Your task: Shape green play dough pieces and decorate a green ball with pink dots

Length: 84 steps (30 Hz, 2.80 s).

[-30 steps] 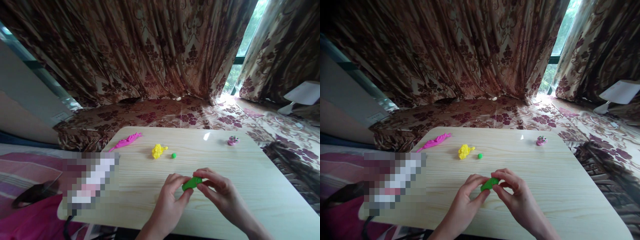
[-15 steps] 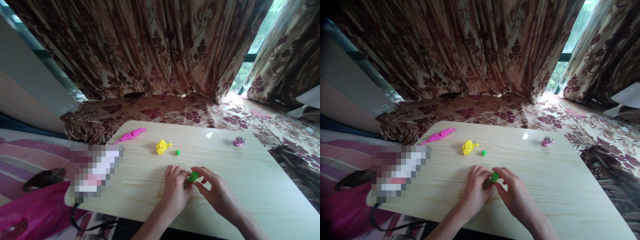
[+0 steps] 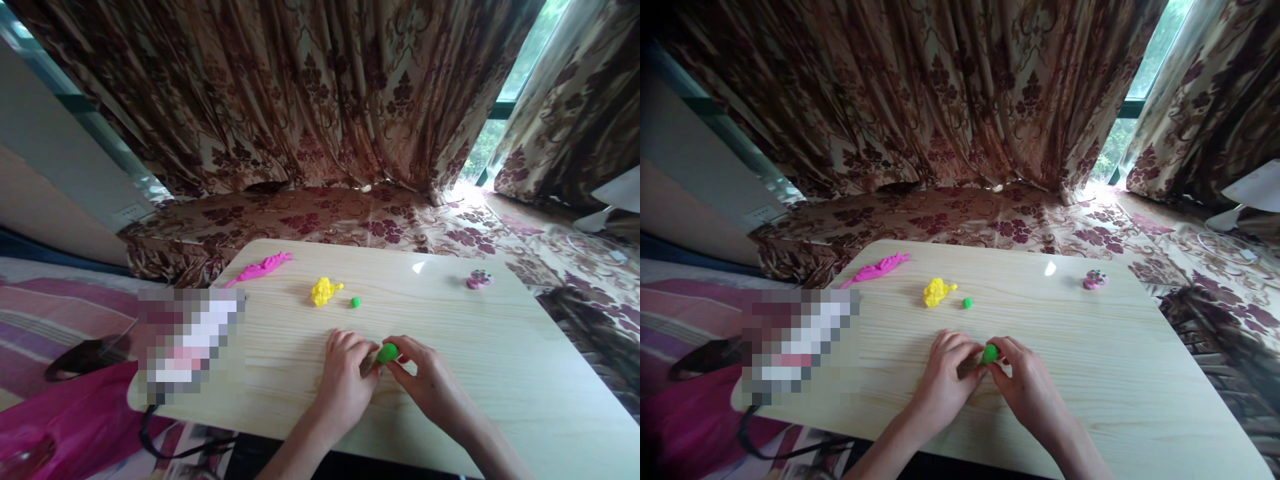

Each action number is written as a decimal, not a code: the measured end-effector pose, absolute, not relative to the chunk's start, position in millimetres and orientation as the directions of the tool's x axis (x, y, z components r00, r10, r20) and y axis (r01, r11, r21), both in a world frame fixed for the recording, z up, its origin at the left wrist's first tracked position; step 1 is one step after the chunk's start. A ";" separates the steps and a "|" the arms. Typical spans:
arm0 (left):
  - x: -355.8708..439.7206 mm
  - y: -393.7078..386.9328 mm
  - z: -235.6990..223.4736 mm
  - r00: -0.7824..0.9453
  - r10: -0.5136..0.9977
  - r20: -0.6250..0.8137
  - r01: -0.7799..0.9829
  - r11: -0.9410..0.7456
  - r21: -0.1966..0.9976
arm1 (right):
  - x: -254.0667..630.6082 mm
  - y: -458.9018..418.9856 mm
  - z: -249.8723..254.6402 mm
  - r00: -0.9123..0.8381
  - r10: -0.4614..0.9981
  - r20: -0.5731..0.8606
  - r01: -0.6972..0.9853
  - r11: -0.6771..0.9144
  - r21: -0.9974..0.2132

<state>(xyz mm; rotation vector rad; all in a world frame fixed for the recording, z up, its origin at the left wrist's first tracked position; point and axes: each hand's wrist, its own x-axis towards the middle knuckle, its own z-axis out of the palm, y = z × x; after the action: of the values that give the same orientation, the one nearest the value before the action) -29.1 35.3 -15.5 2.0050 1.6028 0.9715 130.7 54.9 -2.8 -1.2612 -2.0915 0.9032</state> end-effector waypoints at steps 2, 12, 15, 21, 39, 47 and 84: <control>-29.2 35.0 -14.2 0.102 0.958 0.268 0.685 -0.262 0.679 | 130.4 55.0 -1.0 -0.426 0.899 0.100 0.548 0.345 -0.762; -28.5 36.4 -18.5 0.119 0.956 0.269 0.752 -0.264 0.605 | 129.1 54.8 -4.0 -0.452 0.886 0.107 0.569 0.378 -0.730; -29.6 37.1 -20.0 0.120 0.957 0.262 0.764 -0.258 0.591 | 129.0 55.5 -7.1 -0.456 0.882 0.122 0.577 0.397 -0.714; -30.0 37.2 -23.7 0.116 0.953 0.281 0.768 -0.266 0.583 | 127.4 56.0 -11.4 -0.458 0.874 0.163 0.598 0.438 -0.671; -28.1 33.7 -11.6 0.123 0.954 0.275 0.734 -0.274 0.621 | 136.0 55.4 -8.8 -0.459 0.876 0.148 0.623 0.436 -0.650; -27.6 35.1 -13.4 0.158 0.941 0.300 0.772 -0.307 0.556 | 137.3 57.7 -6.9 -0.482 0.863 0.154 0.625 0.461 -0.630; -25.5 35.5 -13.6 0.169 0.944 0.285 0.784 -0.304 0.541 | 132.9 57.1 19.0 -0.587 0.781 0.212 0.583 0.590 -0.559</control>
<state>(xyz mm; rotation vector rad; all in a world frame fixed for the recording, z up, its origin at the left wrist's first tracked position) -25.5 35.5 -13.6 2.1792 1.6626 0.8481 132.9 57.1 19.0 -1.0904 -2.3806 0.6108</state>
